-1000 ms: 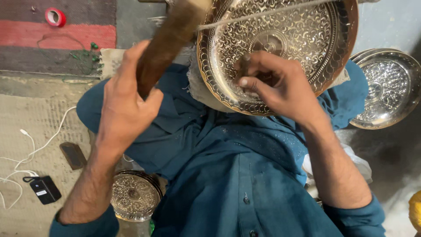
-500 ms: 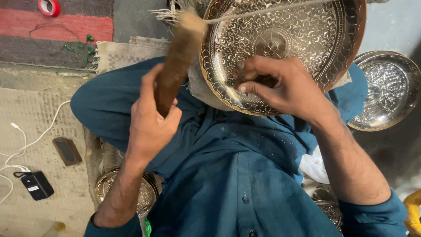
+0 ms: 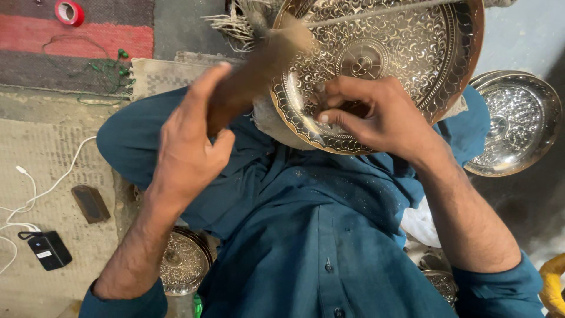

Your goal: The person sits cross-legged on the floor with an ornate brass plate resting on a cloth pad on their lap. They hold a small chisel against the plate's engraved surface with one hand and strike it with a wooden mallet in the other hand, repositioning the chisel repeatedly to work the pattern, briefly adjusting a string across the plate before resuming hammering.

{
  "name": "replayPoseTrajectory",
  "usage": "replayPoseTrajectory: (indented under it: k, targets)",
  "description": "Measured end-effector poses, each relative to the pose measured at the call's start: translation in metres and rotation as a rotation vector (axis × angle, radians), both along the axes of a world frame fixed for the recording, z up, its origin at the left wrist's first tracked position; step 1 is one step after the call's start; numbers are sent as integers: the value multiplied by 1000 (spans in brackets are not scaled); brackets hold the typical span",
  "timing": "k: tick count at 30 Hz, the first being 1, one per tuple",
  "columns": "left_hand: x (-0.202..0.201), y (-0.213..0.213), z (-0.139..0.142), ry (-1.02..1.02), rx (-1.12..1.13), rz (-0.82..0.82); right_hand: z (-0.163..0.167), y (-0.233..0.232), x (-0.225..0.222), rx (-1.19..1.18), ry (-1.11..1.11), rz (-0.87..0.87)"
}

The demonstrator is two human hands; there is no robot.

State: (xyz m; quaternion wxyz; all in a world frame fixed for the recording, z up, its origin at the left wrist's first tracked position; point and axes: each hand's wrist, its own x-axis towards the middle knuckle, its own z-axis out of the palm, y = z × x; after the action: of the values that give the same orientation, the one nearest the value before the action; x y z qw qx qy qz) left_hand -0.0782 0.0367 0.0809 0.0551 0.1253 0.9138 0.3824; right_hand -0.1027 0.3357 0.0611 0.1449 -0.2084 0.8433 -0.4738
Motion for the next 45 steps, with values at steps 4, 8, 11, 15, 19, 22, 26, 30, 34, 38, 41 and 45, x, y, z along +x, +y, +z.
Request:
replayPoseTrajectory:
  k: [4,8,11,15,19,22,26,30,34,38,41,45]
  targets:
    - [-2,-3,-1,251,-400,-120,0,0,-1,18,-12,9]
    - [0,-2,-4,-92,20,88,0,1,1,14,-11,-22]
    - [3,-4,-5,159,-345,-65,0,0,-1,13,-15,2]
    - [10,-8,-6,66,-50,23,3,5,-3,18,-104,8]
    - [28,1,-15,-293,172,226,7,11,-6,32,-61,79]
    - [40,16,-27,-306,165,215,7,11,-7,31,-42,104]
    - [45,24,-33,-110,194,136,5,9,-7,19,-27,104]
    - [42,26,-27,-80,184,183,4,10,-7,25,-41,88]
    - [36,26,-19,-263,265,276,2,11,-7,63,-38,93]
    - [26,18,-11,112,-41,-13,1,11,-6,79,-24,68]
    - [23,15,-8,89,-96,-8,2,11,-7,81,-32,72]
    - [19,13,-4,144,-78,-28,1,11,-7,75,-33,76]
